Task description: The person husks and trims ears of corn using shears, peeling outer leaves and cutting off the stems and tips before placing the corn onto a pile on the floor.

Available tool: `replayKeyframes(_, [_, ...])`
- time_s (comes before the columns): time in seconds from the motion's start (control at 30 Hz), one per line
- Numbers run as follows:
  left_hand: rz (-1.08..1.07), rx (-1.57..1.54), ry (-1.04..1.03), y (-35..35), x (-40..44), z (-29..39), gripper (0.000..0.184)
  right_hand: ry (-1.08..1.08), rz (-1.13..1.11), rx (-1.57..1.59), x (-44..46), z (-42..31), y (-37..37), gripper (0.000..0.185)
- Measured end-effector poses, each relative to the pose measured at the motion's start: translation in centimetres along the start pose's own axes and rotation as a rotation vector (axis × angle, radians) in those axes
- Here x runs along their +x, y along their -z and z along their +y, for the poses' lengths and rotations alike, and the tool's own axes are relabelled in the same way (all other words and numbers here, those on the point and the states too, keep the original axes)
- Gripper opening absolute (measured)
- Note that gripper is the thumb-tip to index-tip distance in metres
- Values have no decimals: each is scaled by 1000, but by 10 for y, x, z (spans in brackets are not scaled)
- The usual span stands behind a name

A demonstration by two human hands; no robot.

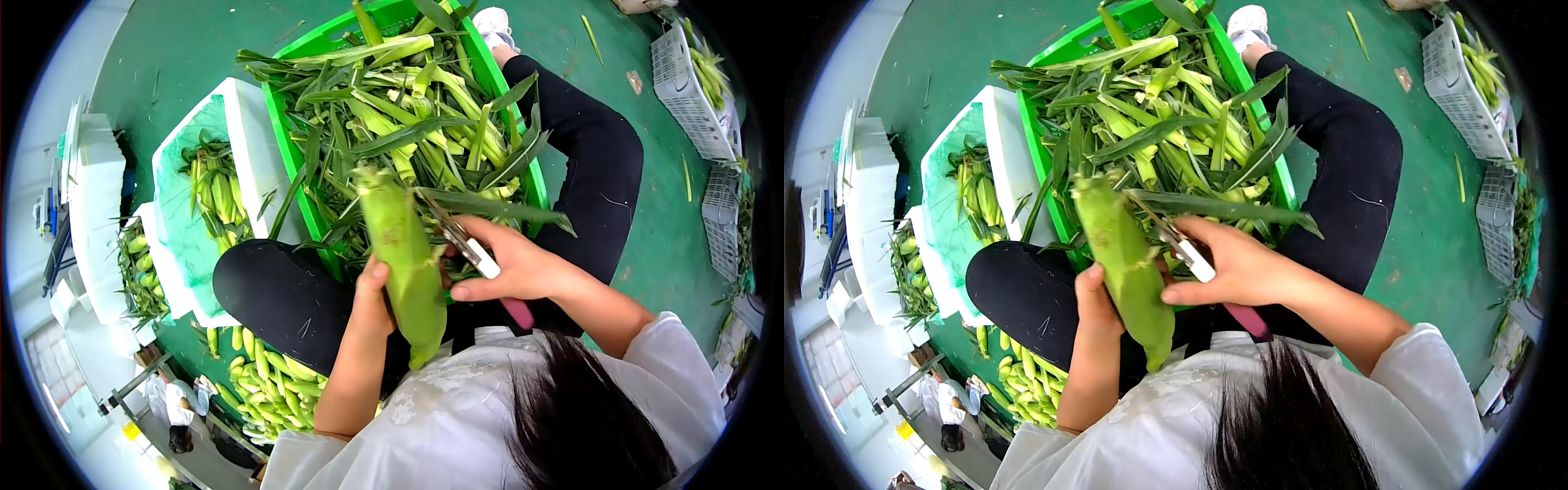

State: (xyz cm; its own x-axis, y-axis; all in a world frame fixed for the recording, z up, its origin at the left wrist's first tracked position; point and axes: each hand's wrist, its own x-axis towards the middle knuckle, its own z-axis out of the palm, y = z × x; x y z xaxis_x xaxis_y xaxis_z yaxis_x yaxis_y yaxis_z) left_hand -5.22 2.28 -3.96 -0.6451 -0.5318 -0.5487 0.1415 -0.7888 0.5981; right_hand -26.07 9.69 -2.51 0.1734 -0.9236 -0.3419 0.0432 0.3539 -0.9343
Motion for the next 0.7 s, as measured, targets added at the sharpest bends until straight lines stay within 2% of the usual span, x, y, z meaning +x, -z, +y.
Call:
replayKeyframes(0.03, [105, 34, -72, -8, 3, -12, 84, 143, 150, -43, 8, 8, -8, 61])
replayKeyframes(0.1, [-103, -35, 90, 2, 0, -7, 88, -152, 92, 258, 12, -6, -1, 45])
replayKeyframes(0.13, [-126, -53, 87, 1, -2, -4, 82, -120, 226, 269, 15, -1, -1, 35])
replayKeyframes(0.17, [-150, -68, 81, -4, -5, 2, 78, -94, 243, 239, 17, 4, 5, 50])
replayKeyframes(0.27, [-270, -146, 88, -9, -10, 10, 74, -82, -209, 558, 9, 3, 28, 53])
replayKeyframes(0.3, [-316, -179, 103, -10, -14, 10, 74, -54, -309, 576, 8, 5, 28, 60])
replayKeyframes(0.33, [-258, -198, 131, -18, -16, 11, 81, -56, -370, 537, 8, 4, 29, 60])
replayKeyframes(0.4, [-268, -166, 262, -21, -17, 13, 83, -30, -526, 408, 15, 9, 38, 60])
replayKeyframes(0.43, [-268, -154, 330, -23, -18, 13, 83, 41, -449, 317, 19, 6, 37, 55])
replayKeyframes(0.5, [-235, -98, 276, -30, -23, 14, 83, -28, -377, 196, 22, -21, 44, 46])
replayKeyframes(0.53, [-179, -97, 242, -30, -22, 14, 82, -206, -286, 183, 22, -13, 46, 39])
replayKeyframes(0.57, [-120, -95, 201, -28, -19, 16, 81, -168, -65, 339, 20, -21, 36, 38])
replayKeyframes(0.6, [-31, -73, 109, -24, -14, 17, 81, -182, 70, 447, 24, -9, 37, 38])
replayKeyframes(0.63, [-101, -154, -27, -9, -4, 18, 79, -195, 209, 551, 27, 7, 41, 39])
replayKeyframes(0.7, [-16, -212, -315, 5, 4, 25, 67, -141, 322, 662, 19, 23, 37, 42])
